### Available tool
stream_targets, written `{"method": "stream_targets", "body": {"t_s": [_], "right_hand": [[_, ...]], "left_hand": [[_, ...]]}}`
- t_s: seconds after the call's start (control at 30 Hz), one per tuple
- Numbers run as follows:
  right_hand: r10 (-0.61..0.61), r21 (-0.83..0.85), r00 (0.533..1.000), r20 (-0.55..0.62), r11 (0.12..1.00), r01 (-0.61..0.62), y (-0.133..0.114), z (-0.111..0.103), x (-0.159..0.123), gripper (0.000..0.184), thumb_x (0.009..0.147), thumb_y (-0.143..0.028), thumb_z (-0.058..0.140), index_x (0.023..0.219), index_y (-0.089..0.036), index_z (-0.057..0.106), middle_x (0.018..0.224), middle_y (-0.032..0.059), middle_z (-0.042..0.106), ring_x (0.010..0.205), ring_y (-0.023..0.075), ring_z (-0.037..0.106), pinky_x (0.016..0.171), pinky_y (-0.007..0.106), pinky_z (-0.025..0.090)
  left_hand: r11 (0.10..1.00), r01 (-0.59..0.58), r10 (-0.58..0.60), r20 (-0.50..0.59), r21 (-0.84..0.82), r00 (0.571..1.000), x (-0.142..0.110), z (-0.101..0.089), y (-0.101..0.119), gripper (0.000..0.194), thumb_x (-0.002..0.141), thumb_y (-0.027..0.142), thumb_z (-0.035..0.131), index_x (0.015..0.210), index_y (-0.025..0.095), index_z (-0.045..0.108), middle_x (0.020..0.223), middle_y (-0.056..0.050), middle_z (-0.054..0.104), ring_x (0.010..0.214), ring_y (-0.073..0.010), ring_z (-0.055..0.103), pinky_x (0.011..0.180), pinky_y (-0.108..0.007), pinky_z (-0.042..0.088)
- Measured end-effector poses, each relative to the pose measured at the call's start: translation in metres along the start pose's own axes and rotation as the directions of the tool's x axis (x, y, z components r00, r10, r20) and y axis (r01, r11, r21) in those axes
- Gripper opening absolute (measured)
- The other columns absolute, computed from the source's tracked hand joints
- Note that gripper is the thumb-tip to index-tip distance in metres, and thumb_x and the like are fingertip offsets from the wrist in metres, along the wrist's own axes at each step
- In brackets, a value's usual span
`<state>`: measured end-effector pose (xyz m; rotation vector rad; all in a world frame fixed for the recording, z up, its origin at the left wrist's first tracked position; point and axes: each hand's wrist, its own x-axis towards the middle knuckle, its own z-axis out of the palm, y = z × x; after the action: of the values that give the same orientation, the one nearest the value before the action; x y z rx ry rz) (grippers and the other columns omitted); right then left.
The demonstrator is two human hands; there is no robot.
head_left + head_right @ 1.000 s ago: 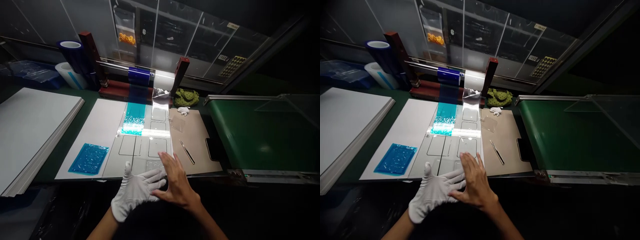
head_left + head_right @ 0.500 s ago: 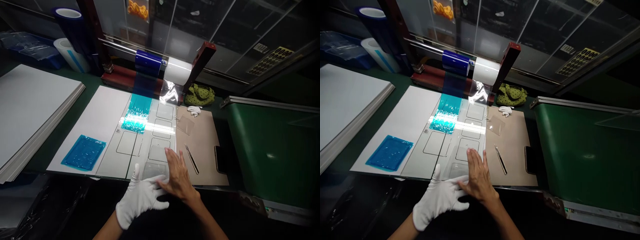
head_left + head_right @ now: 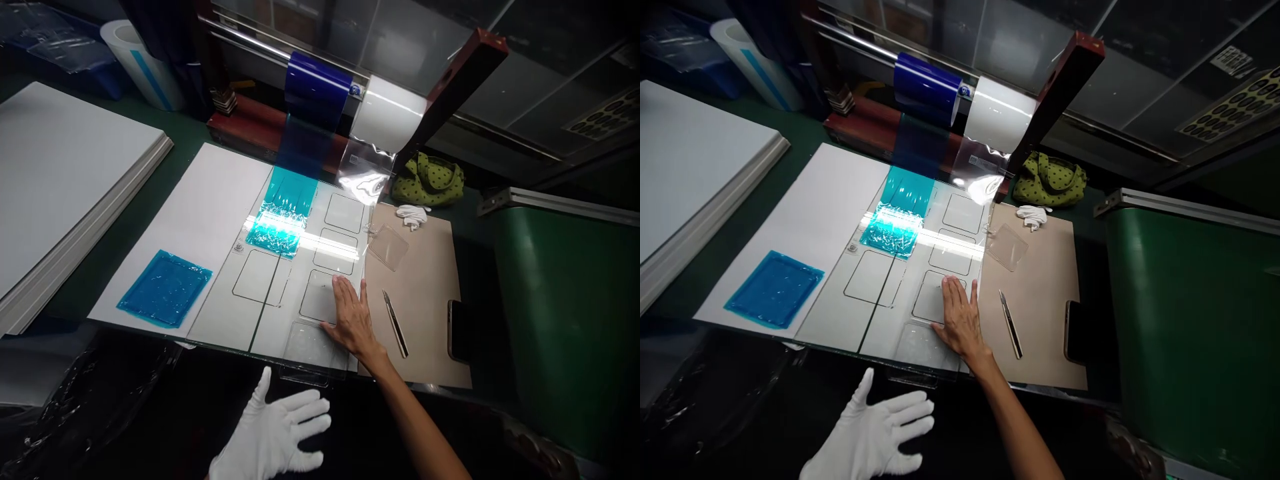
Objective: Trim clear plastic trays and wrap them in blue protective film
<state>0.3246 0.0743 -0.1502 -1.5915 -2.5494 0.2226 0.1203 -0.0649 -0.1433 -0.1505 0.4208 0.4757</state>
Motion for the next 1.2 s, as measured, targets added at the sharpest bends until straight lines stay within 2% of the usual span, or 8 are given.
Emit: {"method": "stream_targets", "body": {"t_s": [0.2, 0.33, 0.53, 0.77, 0.9, 1.03, 1.13, 1.2], "right_hand": [[-0.025, 0.014, 1.0, 0.019, 1.0, 0.025, 0.004, -0.002, 0.002, 0.088, 0.084, -0.044, 0.05, 0.146, -0.006, 0.0, 0.148, 0.0188, 0.027, 0.139, 0.0304, 0.018, 0.11, 0.061, 0.002], [0.08, -0.006, 0.989, -0.121, 0.997, -0.081, 0.026, -0.015, 0.0, 0.082, 0.086, -0.044, 0.049, 0.146, -0.01, 0.006, 0.147, 0.0196, 0.029, 0.138, 0.0312, 0.02, 0.108, 0.063, 0.007], [0.459, 0.129, 0.808, -0.37, 0.887, -0.444, 0.104, -0.024, 0.032, 0.048, 0.086, -0.038, 0.048, 0.128, -0.015, 0.045, 0.118, 0.0162, 0.055, 0.102, 0.0263, 0.056, 0.084, 0.042, 0.046], [0.671, 0.279, 0.719, -0.182, 0.736, -0.616, 0.15, -0.025, 0.124, 0.034, 0.081, -0.036, 0.057, 0.106, -0.014, 0.063, 0.079, 0.0079, 0.069, 0.077, 0.0236, 0.062, 0.069, 0.034, 0.044], [0.69, 0.325, 0.684, -0.237, 0.72, -0.613, 0.137, -0.041, 0.113, 0.03, 0.089, -0.032, 0.044, 0.085, -0.014, 0.068, 0.075, 0.0091, 0.07, 0.072, 0.0209, 0.064, 0.069, 0.032, 0.045], [0.645, 0.589, 0.683, -0.344, 0.714, -0.378, 0.094, -0.08, 0.05, 0.031, 0.088, -0.038, 0.048, 0.084, -0.015, 0.067, 0.075, 0.006, 0.07, 0.068, 0.0174, 0.066, 0.067, 0.029, 0.05], [0.673, 0.771, 0.676, -0.298, 0.588, -0.244, 0.039, -0.11, 0.001, 0.024, 0.084, -0.037, 0.058, 0.086, -0.016, 0.069, 0.075, 0.005, 0.07, 0.069, 0.0184, 0.066, 0.067, 0.032, 0.053], [0.719, 0.879, 0.66, -0.218, 0.438, -0.186, -0.004, -0.122, -0.025, 0.021, 0.083, -0.036, 0.061, 0.085, -0.018, 0.069, 0.07, 0.0039, 0.07, 0.064, 0.0178, 0.065, 0.063, 0.032, 0.053]], "left_hand": [[0.979, 0.021, 0.005, -0.124, 0.205, 0.992, 0.003, 0.006, 0.002, 0.068, 0.081, 0.068, 0.027, 0.121, 0.021, 0.056, 0.135, -0.01, 0.049, 0.139, -0.0296, 0.017, 0.101, -0.065, 0.018], [0.966, 0.006, 0.032, -0.144, 0.259, 0.989, 0.004, 0.006, -0.001, 0.064, 0.084, 0.062, 0.021, 0.117, 0.022, 0.058, 0.136, -0.006, 0.049, 0.141, -0.0249, 0.006, 0.103, -0.066, 0.01], [0.995, -0.003, 0.008, -0.048, 0.104, 0.999, 0.007, 0.018, 0.009, 0.075, 0.077, 0.074, 0.03, 0.122, 0.02, 0.056, 0.139, -0.008, 0.046, 0.139, -0.0313, 0.018, 0.105, -0.064, 0.015], [0.992, -0.03, 0.04, 0.08, -0.12, 0.996, 0.016, 0.03, 0.003, 0.092, 0.07, 0.077, 0.044, 0.131, 0.007, 0.047, 0.137, -0.017, 0.045, 0.133, -0.0378, 0.03, 0.111, -0.054, 0.012], [0.995, -0.086, 0.092, 0.165, -0.041, 0.982, 0.011, 0.032, 0.003, 0.083, 0.076, 0.073, 0.038, 0.131, 0.011, 0.048, 0.136, -0.015, 0.048, 0.132, -0.0377, 0.031, 0.11, -0.055, 0.011], [0.942, -0.139, 0.096, 0.149, 0.305, 0.984, -0.003, 0.053, 0.021, 0.086, 0.071, 0.073, 0.048, 0.137, 0.019, 0.04, 0.142, -0.014, 0.041, 0.134, -0.0369, 0.029, 0.108, -0.056, 0.017], [0.621, -0.085, 0.211, -0.062, 0.779, 0.976, -0.01, 0.083, 0.037, 0.105, 0.058, 0.055, 0.074, 0.144, 0.028, 0.021, 0.151, -0.009, 0.024, 0.138, -0.0373, 0.018, 0.109, -0.057, 0.013], [0.334, -0.029, 0.404, -0.116, 0.942, 0.907, -0.012, 0.103, 0.044, 0.129, 0.045, 0.043, 0.084, 0.146, 0.029, 0.006, 0.155, -0.006, 0.005, 0.139, -0.0389, 0.001, 0.109, -0.059, 0.004]]}}
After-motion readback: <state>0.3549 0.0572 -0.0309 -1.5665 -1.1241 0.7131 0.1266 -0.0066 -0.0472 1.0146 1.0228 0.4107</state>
